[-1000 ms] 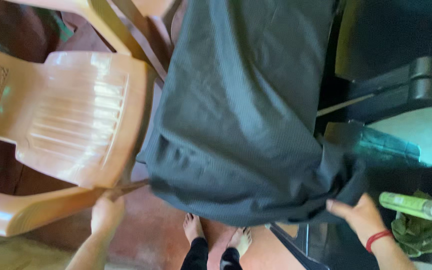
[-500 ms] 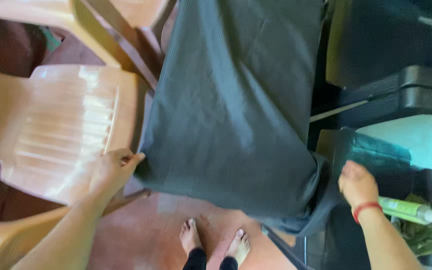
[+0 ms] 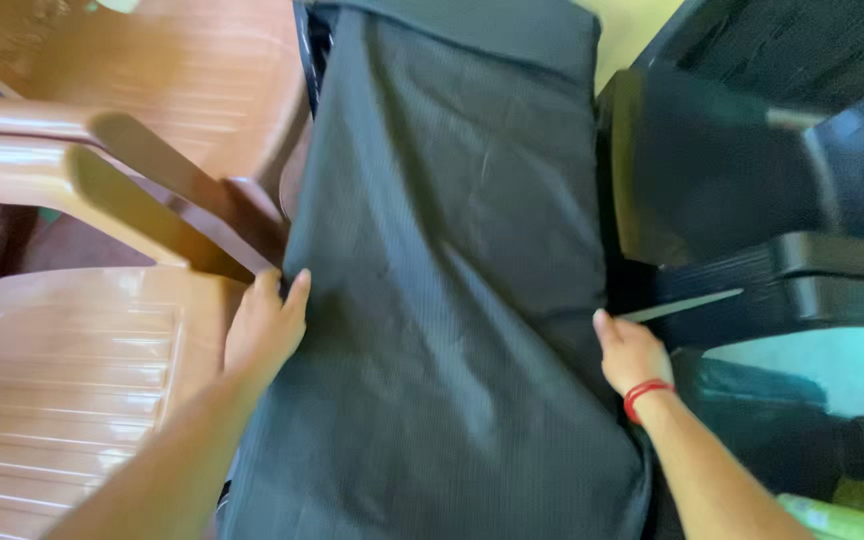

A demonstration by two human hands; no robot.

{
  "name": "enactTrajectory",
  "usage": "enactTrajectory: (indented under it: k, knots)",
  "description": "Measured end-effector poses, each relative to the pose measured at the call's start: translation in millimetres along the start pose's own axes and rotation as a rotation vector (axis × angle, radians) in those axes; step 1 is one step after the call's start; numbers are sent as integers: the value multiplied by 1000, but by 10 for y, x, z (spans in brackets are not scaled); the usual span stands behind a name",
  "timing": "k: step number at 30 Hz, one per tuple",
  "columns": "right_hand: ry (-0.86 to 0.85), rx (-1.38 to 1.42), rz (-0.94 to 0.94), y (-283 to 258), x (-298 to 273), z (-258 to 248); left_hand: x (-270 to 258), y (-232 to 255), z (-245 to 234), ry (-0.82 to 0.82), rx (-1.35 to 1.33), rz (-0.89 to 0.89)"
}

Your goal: The person wipes a small table with a spray bottle and cloth, then places a black cloth on it. They wipe several metal bowls and glasses with a green cloth and arrange them on the table.

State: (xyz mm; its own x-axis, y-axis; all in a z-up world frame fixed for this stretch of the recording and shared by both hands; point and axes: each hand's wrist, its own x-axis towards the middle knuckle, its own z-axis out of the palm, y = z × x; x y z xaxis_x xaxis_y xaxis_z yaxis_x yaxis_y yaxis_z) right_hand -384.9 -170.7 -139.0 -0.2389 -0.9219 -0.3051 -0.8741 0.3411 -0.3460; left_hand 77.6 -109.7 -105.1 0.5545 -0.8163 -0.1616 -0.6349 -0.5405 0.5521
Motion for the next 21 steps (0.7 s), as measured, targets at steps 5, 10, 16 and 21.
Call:
enactTrajectory:
  k: [5,10,16,21]
  knots:
    - [135,-182,-133,-69,287,-129,350,244,282,2,79,-160]
    - [125,-59,-67,-176,738,-121,476,380,283,107,122,-228]
    - [136,698,-127,-295,1170,-172,760,560,184,377,-55,23]
    - [3,111,-55,-626,1673,-274,1244,927,230,30,184,-1]
